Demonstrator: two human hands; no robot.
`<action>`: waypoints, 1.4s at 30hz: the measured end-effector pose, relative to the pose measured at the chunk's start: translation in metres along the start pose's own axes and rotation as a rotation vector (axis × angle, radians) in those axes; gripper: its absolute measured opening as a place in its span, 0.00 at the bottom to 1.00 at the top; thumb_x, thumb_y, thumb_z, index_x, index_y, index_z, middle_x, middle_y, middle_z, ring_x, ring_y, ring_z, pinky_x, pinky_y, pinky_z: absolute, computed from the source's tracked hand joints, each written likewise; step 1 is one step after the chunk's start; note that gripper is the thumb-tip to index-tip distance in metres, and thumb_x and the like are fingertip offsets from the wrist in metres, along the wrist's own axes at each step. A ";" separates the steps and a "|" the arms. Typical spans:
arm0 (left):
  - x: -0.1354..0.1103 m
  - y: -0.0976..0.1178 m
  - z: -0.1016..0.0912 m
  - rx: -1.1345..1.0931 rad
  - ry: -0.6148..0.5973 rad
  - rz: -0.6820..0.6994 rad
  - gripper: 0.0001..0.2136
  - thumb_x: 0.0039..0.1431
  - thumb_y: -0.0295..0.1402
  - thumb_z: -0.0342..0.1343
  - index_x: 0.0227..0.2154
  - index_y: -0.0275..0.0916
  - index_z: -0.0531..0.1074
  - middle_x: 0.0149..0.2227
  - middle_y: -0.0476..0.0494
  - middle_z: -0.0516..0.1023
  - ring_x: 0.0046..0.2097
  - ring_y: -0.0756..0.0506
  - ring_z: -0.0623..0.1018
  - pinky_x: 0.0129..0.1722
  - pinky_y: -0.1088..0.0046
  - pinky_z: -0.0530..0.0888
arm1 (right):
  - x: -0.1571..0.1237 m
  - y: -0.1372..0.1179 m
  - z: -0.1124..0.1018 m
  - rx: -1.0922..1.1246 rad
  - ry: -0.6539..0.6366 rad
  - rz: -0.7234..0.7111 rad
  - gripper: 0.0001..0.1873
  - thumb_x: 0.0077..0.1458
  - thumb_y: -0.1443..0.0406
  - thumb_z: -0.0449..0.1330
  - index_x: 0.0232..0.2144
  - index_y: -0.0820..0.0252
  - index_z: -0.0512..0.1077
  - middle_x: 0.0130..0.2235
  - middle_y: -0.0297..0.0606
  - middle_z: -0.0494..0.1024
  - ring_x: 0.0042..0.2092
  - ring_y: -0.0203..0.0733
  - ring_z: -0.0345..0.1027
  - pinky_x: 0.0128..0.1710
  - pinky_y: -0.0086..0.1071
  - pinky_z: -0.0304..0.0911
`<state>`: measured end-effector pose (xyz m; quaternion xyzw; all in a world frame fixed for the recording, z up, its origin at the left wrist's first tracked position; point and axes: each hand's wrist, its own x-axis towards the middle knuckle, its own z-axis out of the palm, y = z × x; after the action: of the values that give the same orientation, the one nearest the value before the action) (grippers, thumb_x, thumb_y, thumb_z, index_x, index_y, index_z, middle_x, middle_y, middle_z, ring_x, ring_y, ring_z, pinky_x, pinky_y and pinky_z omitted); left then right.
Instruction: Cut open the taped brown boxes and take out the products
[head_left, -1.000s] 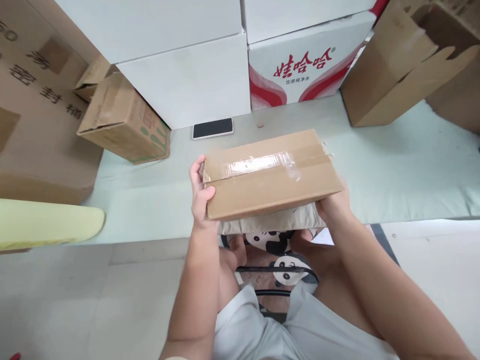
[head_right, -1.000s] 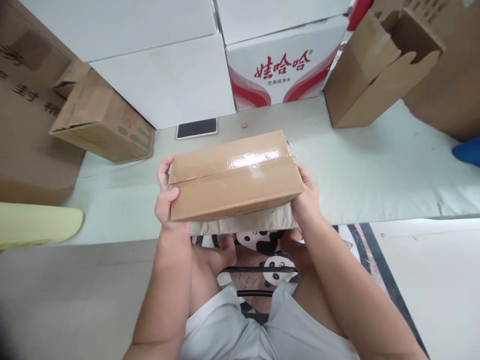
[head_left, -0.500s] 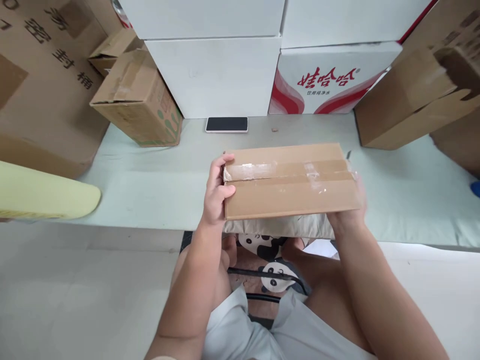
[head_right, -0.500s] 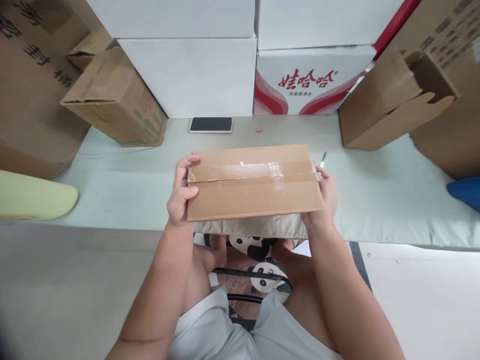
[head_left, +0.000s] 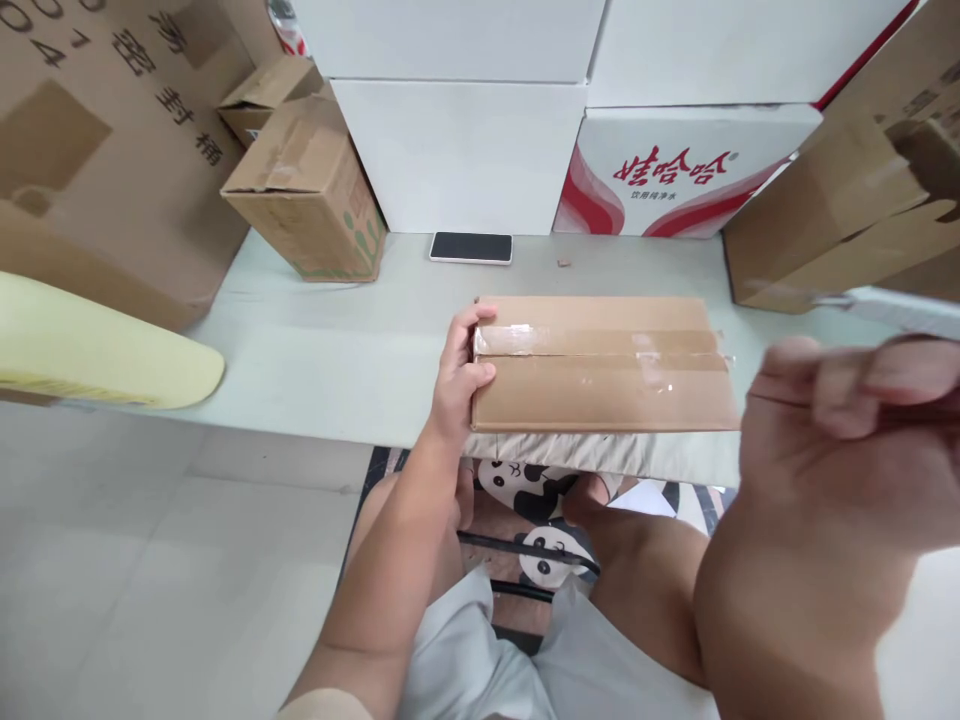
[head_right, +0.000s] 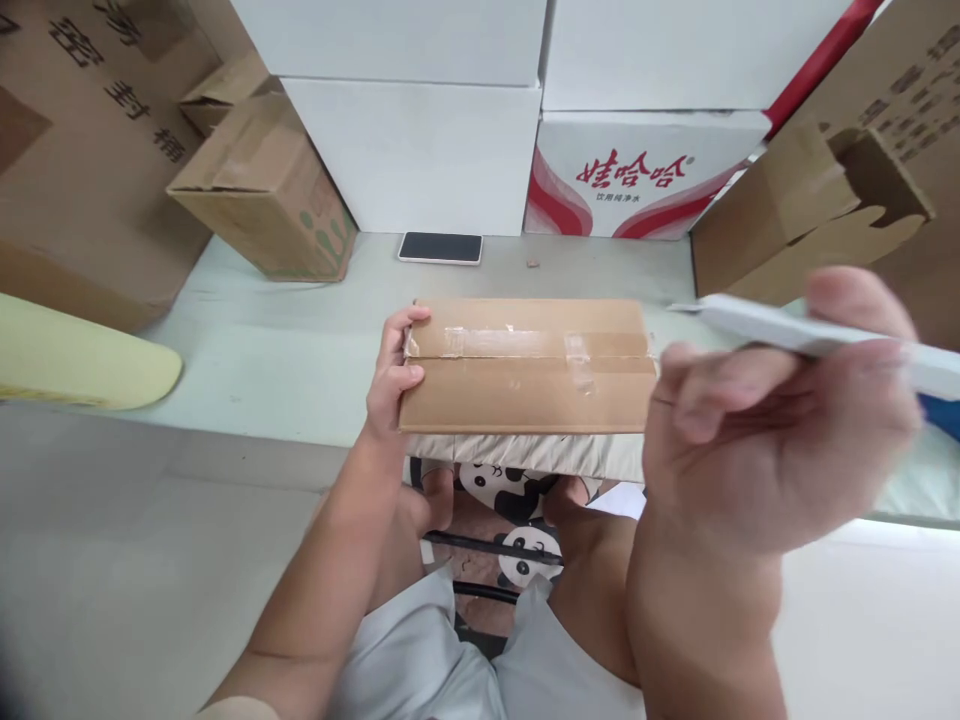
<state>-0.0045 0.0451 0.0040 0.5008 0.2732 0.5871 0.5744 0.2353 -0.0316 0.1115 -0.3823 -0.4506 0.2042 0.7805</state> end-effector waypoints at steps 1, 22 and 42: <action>-0.001 0.001 0.000 0.006 -0.003 -0.003 0.29 0.46 0.49 0.68 0.52 0.49 0.72 0.52 0.46 0.74 0.50 0.39 0.76 0.52 0.61 0.74 | -0.005 0.001 0.010 0.009 -0.026 -0.036 0.14 0.60 0.51 0.66 0.41 0.48 0.85 0.18 0.24 0.67 0.16 0.28 0.53 0.16 0.29 0.60; -0.002 -0.002 0.000 0.138 -0.043 0.054 0.31 0.48 0.55 0.65 0.53 0.49 0.70 0.54 0.44 0.71 0.54 0.37 0.72 0.57 0.58 0.70 | -0.036 0.009 0.050 -0.517 -0.729 -0.233 0.09 0.59 0.65 0.68 0.44 0.51 0.83 0.35 0.36 0.84 0.32 0.39 0.74 0.32 0.33 0.68; -0.003 0.004 0.002 0.128 -0.042 0.058 0.30 0.50 0.55 0.66 0.52 0.48 0.70 0.49 0.45 0.73 0.49 0.39 0.73 0.52 0.60 0.72 | -0.036 0.006 0.051 -0.548 -0.695 -0.188 0.08 0.57 0.67 0.64 0.38 0.50 0.81 0.35 0.37 0.82 0.32 0.40 0.74 0.31 0.36 0.68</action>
<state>-0.0051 0.0412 0.0074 0.5564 0.2834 0.5742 0.5296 0.1735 -0.0304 0.1022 -0.4411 -0.7561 0.1219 0.4679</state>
